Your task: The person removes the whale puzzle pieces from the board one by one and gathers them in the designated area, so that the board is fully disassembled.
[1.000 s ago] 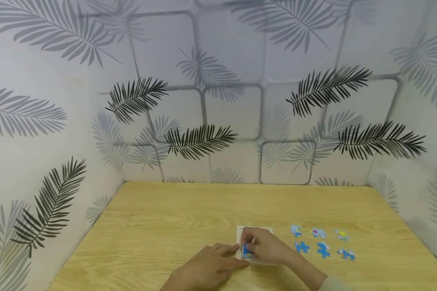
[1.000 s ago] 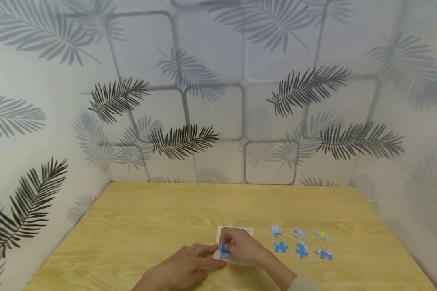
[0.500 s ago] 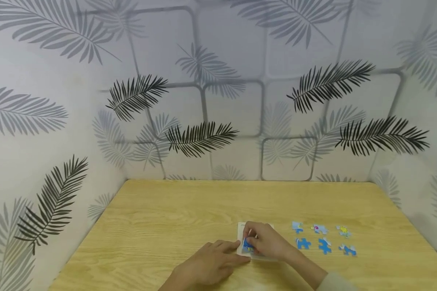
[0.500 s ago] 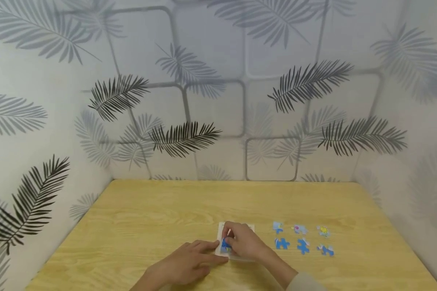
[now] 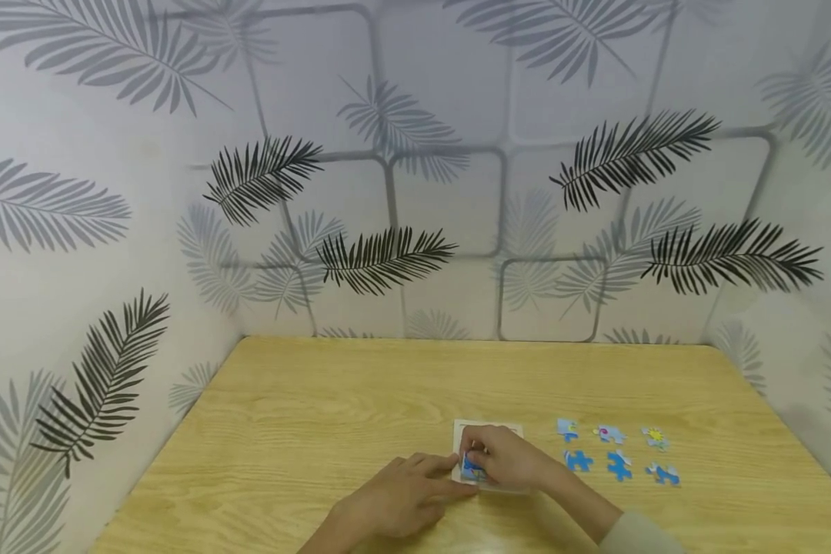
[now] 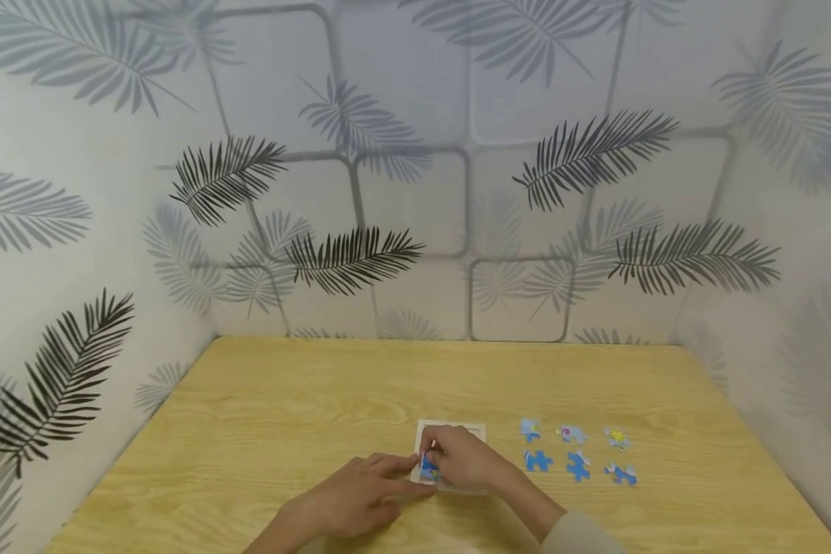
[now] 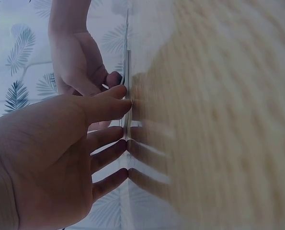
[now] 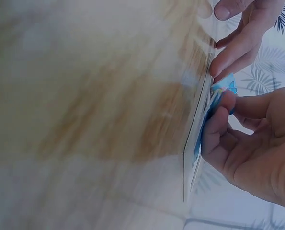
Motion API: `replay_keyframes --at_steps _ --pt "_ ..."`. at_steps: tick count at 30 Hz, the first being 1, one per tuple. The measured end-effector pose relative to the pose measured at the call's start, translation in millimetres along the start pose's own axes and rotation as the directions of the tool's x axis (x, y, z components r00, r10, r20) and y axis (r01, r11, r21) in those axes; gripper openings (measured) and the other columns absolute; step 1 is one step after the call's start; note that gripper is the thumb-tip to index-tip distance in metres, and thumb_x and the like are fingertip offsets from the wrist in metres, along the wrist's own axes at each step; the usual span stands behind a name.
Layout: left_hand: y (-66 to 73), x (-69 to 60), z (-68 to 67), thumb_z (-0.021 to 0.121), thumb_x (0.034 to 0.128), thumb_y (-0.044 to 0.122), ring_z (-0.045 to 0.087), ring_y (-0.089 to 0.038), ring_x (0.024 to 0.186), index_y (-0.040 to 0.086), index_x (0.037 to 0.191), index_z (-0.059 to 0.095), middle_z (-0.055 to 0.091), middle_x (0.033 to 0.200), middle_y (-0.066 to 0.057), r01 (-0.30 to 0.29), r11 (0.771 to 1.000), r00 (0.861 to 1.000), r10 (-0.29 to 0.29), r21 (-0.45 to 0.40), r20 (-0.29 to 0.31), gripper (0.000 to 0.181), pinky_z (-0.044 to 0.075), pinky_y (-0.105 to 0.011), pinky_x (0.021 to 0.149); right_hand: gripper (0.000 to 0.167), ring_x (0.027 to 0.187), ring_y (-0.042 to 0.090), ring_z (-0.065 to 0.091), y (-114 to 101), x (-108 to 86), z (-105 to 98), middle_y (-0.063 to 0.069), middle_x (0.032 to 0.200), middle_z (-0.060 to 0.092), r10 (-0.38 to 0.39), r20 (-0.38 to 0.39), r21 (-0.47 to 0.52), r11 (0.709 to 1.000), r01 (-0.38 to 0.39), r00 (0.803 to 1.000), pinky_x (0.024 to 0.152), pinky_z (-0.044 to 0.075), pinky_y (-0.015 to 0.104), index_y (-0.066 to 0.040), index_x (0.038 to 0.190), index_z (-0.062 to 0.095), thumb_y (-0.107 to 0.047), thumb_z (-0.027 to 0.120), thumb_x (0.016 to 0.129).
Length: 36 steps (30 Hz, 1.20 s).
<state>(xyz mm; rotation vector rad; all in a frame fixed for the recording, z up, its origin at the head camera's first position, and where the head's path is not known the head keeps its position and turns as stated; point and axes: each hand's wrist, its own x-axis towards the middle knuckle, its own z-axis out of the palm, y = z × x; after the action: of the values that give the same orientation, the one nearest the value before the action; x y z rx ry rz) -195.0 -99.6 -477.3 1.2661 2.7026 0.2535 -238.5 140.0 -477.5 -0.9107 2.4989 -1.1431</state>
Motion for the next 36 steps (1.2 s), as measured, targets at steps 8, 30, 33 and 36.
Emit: replay_keyframes --at_steps 8,30,33,36 --pt "1.8 1.9 -0.8 0.059 0.1063 0.025 0.042 -0.023 0.147 0.041 0.155 0.048 0.035 0.168 0.000 -0.024 1.000 1.000 0.024 0.013 -0.006 0.052 0.045 -0.053 0.111 0.011 0.072 0.008 0.052 -1.2 0.0 -2.5 0.001 0.086 0.063 0.017 0.011 0.004 1.000 -0.017 1.000 0.063 0.043 0.022 -0.005 0.099 0.064 -0.001 0.055 0.105" --pt "2.4 2.2 -0.1 0.057 0.1070 0.026 0.042 -0.021 0.147 0.047 0.152 0.050 0.043 0.163 0.000 0.017 1.000 1.000 -0.017 0.024 -0.008 0.050 0.044 -0.049 0.111 0.011 0.082 0.016 0.061 14.9 -35.7 -33.3 0.001 0.098 0.071 0.005 -0.083 0.096 0.995 0.003 0.997 0.069 0.051 0.027 -0.013 0.108 0.074 -0.014 0.064 0.104" --pt "1.8 2.2 -0.5 0.056 0.1069 0.026 0.043 -0.021 0.147 0.047 0.152 0.050 0.044 0.163 0.001 0.018 0.999 1.000 -0.017 0.045 -0.013 0.050 0.045 -0.048 0.111 0.010 0.078 0.013 0.060 23.6 -50.3 -43.4 0.003 0.093 0.070 0.029 -0.118 0.092 0.996 -0.019 0.993 0.066 0.050 0.026 -0.009 0.109 0.072 -0.013 0.068 0.101" --pt "1.5 2.2 0.1 0.057 0.1066 0.025 0.042 -0.021 0.147 0.047 0.152 0.050 0.044 0.163 0.001 0.023 0.999 1.000 -0.023 0.040 -0.011 0.051 0.044 -0.048 0.112 0.010 0.074 0.013 0.061 30.6 -65.8 -51.3 0.003 0.087 0.069 0.060 -0.139 0.085 0.995 -0.048 0.988 0.063 0.050 0.025 -0.007 0.106 0.067 -0.012 0.071 0.098"
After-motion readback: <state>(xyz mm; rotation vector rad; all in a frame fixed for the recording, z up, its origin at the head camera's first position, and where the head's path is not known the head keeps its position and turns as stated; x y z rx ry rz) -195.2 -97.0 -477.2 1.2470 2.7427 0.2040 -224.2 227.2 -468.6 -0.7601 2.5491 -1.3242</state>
